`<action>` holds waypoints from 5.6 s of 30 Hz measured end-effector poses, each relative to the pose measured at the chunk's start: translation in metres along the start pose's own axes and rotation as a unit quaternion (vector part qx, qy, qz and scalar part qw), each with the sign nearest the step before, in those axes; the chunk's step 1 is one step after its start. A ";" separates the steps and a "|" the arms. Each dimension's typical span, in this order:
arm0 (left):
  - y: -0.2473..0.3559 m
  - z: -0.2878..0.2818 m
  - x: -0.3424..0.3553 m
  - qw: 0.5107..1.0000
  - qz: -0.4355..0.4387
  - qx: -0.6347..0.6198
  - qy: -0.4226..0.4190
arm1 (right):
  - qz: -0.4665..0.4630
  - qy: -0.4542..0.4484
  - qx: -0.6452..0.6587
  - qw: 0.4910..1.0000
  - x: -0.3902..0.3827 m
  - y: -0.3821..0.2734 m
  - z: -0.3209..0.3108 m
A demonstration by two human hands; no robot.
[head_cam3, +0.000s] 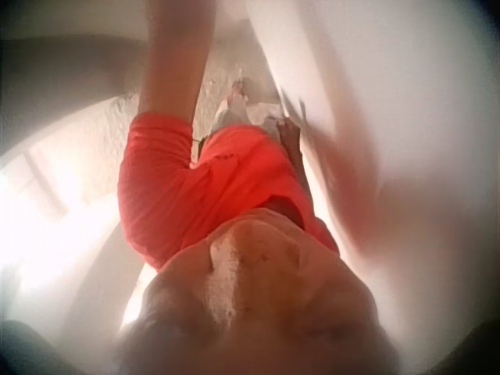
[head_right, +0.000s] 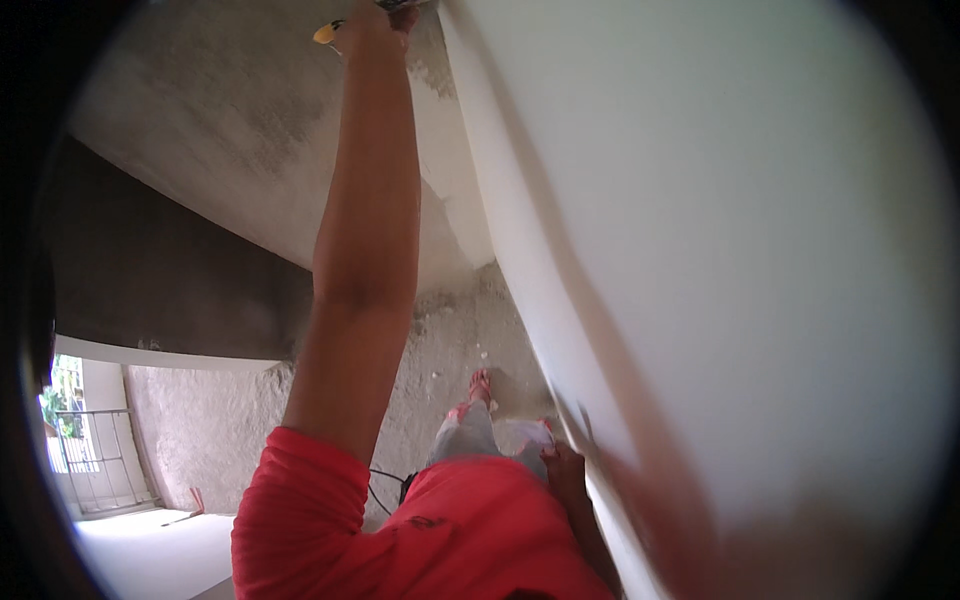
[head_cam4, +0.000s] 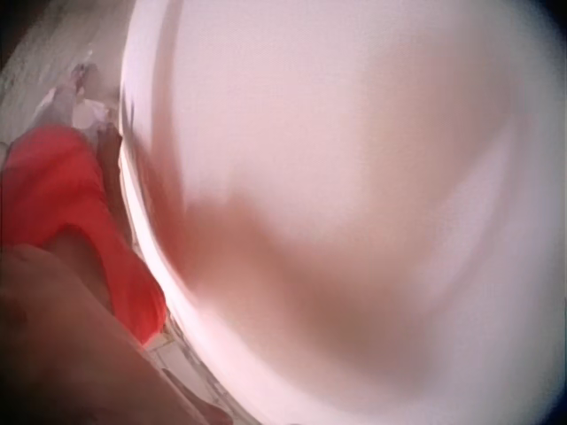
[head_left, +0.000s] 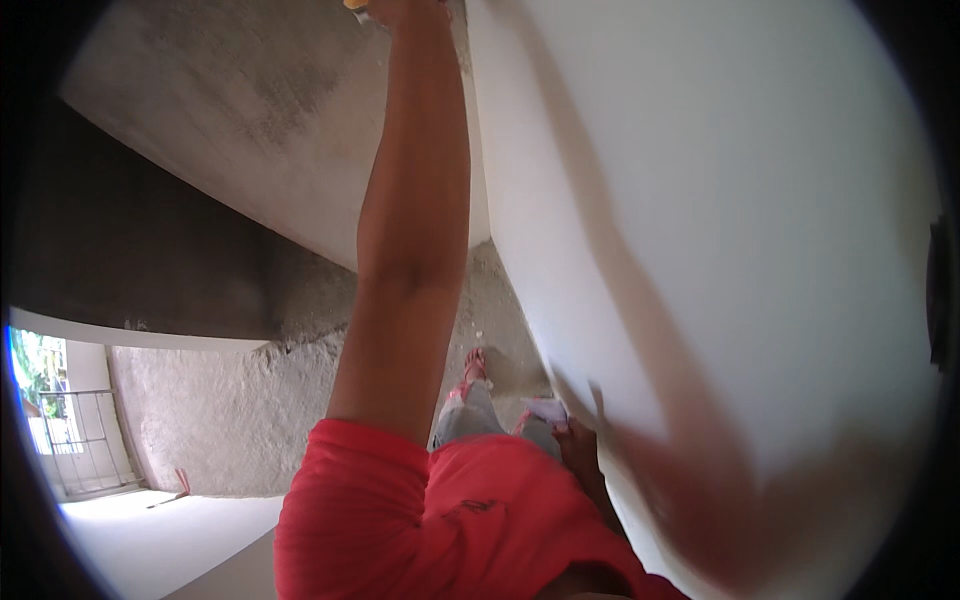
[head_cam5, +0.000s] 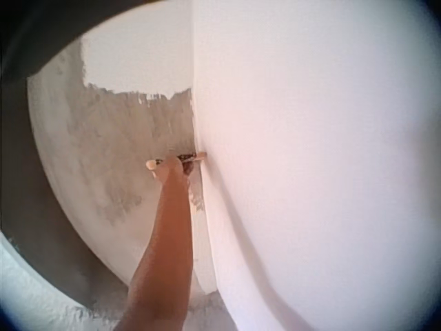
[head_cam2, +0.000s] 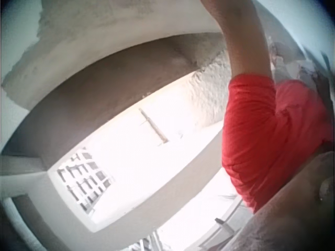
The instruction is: The person applies plaster to a wall using a trowel and hawk. They repeatedly scoop plaster from the hawk and spread it onto the wall surface, smoothing it with the trowel.
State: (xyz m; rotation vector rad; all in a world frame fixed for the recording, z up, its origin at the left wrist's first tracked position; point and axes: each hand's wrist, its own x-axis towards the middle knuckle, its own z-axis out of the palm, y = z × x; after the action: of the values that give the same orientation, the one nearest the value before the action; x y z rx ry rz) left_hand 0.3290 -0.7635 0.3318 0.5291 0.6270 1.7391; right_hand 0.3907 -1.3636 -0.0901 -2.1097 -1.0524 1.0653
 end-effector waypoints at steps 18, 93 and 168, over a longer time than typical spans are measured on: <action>-0.281 -0.264 -0.166 0.968 -0.128 0.009 0.214 | 0.159 0.061 0.060 0.984 -0.122 0.001 -0.058; -0.195 -0.179 -0.188 0.983 -0.088 0.032 0.156 | 0.156 0.023 0.078 0.984 -0.102 0.040 -0.071; -0.372 -0.310 -0.179 0.942 -0.120 0.100 0.297 | 0.194 -0.016 0.033 0.980 -0.092 0.064 -0.069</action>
State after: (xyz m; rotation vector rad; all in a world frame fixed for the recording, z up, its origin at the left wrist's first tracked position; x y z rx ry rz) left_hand 0.4449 -0.9046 -0.1509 0.0430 1.2506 1.6033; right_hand 0.4394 -1.4829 -0.0631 -2.3050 -0.6191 1.2979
